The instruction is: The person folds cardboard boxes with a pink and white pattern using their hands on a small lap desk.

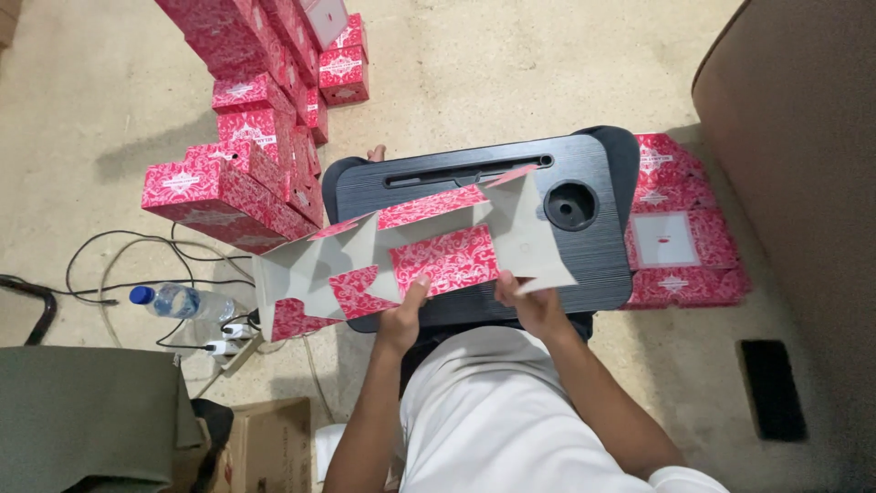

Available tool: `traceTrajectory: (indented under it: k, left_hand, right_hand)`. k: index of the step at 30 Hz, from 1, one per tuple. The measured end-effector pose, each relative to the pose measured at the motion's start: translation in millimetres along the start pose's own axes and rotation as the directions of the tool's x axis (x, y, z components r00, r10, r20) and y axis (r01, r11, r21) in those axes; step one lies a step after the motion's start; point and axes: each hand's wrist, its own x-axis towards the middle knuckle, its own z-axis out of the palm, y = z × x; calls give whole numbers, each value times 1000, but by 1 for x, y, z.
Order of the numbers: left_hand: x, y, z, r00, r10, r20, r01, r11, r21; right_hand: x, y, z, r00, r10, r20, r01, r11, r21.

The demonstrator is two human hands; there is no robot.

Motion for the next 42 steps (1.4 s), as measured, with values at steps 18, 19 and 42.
traceTrajectory:
  k: [18,19,42]
  left_hand:
    - [6,8,-9,987,74,139,-93,986,139]
    - [3,10,-10,988,70,137,-89,986,139]
    - [19,71,3,964,-260,57,201,851,485]
  right_hand:
    - [3,-45,-7,987,-4,-163,71,910,408]
    - [3,-46,-8,987,0,-160,66,910,408]
    - [19,-39,-44,959,82,-271,-139,970,-200]
